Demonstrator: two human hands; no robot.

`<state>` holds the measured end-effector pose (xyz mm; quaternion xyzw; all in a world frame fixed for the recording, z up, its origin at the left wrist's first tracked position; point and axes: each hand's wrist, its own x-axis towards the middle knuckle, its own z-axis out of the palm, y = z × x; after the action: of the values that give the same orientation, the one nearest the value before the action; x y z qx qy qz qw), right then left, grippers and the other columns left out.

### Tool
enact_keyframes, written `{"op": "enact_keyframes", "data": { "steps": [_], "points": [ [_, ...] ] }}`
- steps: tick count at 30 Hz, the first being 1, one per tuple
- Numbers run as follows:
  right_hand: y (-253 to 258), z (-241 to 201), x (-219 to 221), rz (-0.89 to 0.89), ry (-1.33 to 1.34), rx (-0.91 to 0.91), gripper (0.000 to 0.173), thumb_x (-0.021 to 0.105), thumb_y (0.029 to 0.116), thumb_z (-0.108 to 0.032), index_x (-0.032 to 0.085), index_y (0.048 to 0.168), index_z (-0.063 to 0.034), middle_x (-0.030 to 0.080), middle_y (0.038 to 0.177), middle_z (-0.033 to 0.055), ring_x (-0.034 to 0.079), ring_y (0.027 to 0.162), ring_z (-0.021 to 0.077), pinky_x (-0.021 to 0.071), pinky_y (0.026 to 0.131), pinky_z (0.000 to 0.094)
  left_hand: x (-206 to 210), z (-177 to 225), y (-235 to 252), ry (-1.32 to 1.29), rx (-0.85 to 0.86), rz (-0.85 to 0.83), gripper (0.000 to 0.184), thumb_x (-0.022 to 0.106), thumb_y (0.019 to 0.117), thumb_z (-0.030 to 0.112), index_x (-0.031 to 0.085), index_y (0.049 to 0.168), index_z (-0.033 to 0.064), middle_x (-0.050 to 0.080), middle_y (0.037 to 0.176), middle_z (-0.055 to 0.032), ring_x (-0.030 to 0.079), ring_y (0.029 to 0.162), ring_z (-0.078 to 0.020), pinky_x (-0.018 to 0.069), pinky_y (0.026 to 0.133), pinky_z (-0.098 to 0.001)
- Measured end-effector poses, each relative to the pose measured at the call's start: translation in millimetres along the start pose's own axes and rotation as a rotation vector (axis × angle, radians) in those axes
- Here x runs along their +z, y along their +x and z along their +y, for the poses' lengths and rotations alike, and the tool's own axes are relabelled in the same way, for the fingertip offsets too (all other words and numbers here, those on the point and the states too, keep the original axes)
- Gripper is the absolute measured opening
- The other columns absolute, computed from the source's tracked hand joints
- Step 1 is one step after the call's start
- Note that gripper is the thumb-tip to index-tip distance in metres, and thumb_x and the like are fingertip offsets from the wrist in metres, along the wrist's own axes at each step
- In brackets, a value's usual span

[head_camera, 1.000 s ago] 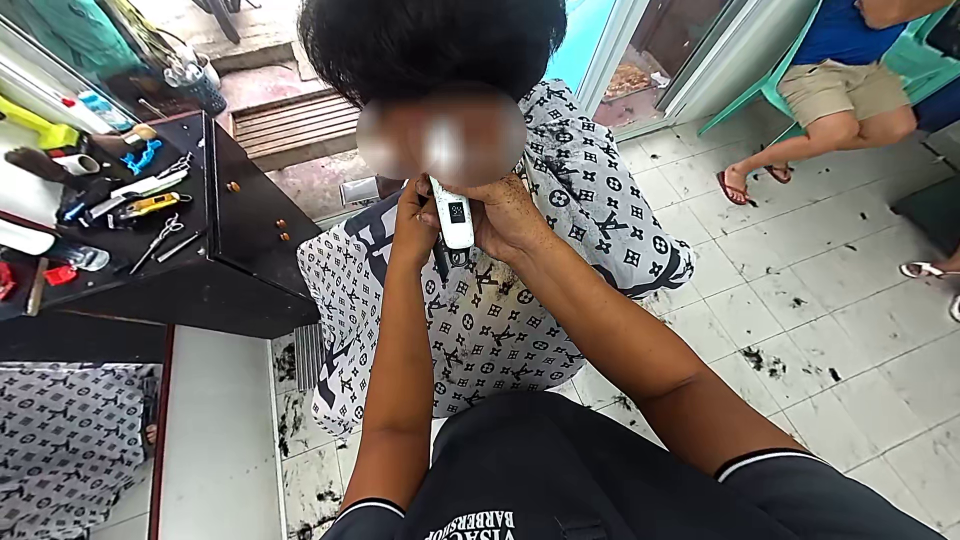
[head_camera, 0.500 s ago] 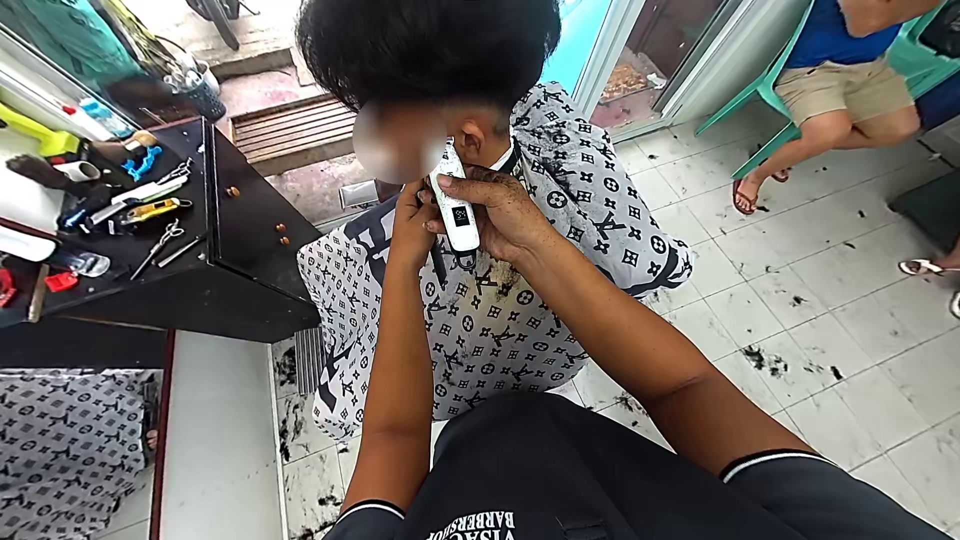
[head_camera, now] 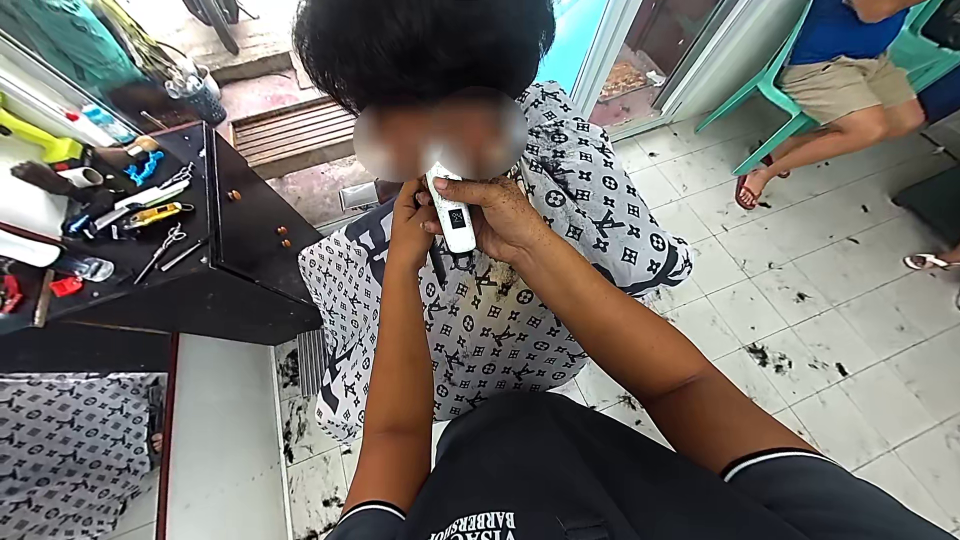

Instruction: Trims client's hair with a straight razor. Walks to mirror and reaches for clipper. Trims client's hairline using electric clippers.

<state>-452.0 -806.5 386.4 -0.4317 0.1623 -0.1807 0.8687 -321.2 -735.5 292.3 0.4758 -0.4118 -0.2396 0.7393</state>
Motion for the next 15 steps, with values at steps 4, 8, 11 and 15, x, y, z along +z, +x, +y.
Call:
{"op": "enact_keyframes", "data": {
  "steps": [4, 8, 11, 15],
  "points": [
    [-0.1, 1.5, 3.1, -0.009, -0.035, -0.11, 0.03, 0.06, 0.0999, -0.002, 0.051, 0.129, 0.0014, 0.066, 0.102, 0.0138, 0.07, 0.084, 0.0219, 0.0625, 0.078, 0.0389, 3.5, 3.6, -1.2, -0.012, -0.003, 0.015, 0.031, 0.054, 0.0958, 0.007, 0.055, 0.126, 0.0134, 0.068, 0.105, 0.0088, 0.066, 0.095, -0.0032, 0.0577, 0.087, -0.0276],
    [-0.1, -0.4, 4.1, 0.007, 0.002, -0.024, 0.025, 0.059, 0.1007, -0.005, 0.055, 0.125, 0.0011, 0.067, 0.1, 0.014, 0.07, 0.081, 0.0219, 0.0625, 0.076, 0.0388, 3.1, 2.6, -1.0, -0.019, 0.022, 0.011, 0.034, 0.055, 0.0916, 0.005, 0.056, 0.124, 0.0139, 0.068, 0.103, 0.0101, 0.066, 0.095, -0.0025, 0.0575, 0.085, -0.027],
    [2.0, 3.1, 3.9, -0.011, -0.061, -0.158, 0.035, 0.062, 0.0981, 0.0, 0.051, 0.131, 0.0031, 0.066, 0.105, 0.0142, 0.069, 0.085, 0.0205, 0.062, 0.078, 0.0371, 4.5, 5.2, -1.1, 0.01, 0.003, 0.034, 0.032, 0.053, 0.0958, 0.008, 0.054, 0.128, 0.0127, 0.067, 0.106, 0.0096, 0.066, 0.095, -0.0022, 0.0576, 0.086, -0.0266],
    [2.0, 0.2, 5.5, 0.014, -0.087, -0.108, 0.031, 0.062, 0.098, -0.001, 0.053, 0.127, 0.0028, 0.067, 0.101, 0.0142, 0.07, 0.082, 0.0216, 0.0628, 0.075, 0.0384, 1.9, 4.3, 0.0, -0.018, -0.005, 0.025, 0.036, 0.058, 0.0931, 0.008, 0.054, 0.129, 0.0116, 0.068, 0.108, 0.0071, 0.067, 0.097, -0.005, 0.0582, 0.087, -0.0289]
  ]
}}
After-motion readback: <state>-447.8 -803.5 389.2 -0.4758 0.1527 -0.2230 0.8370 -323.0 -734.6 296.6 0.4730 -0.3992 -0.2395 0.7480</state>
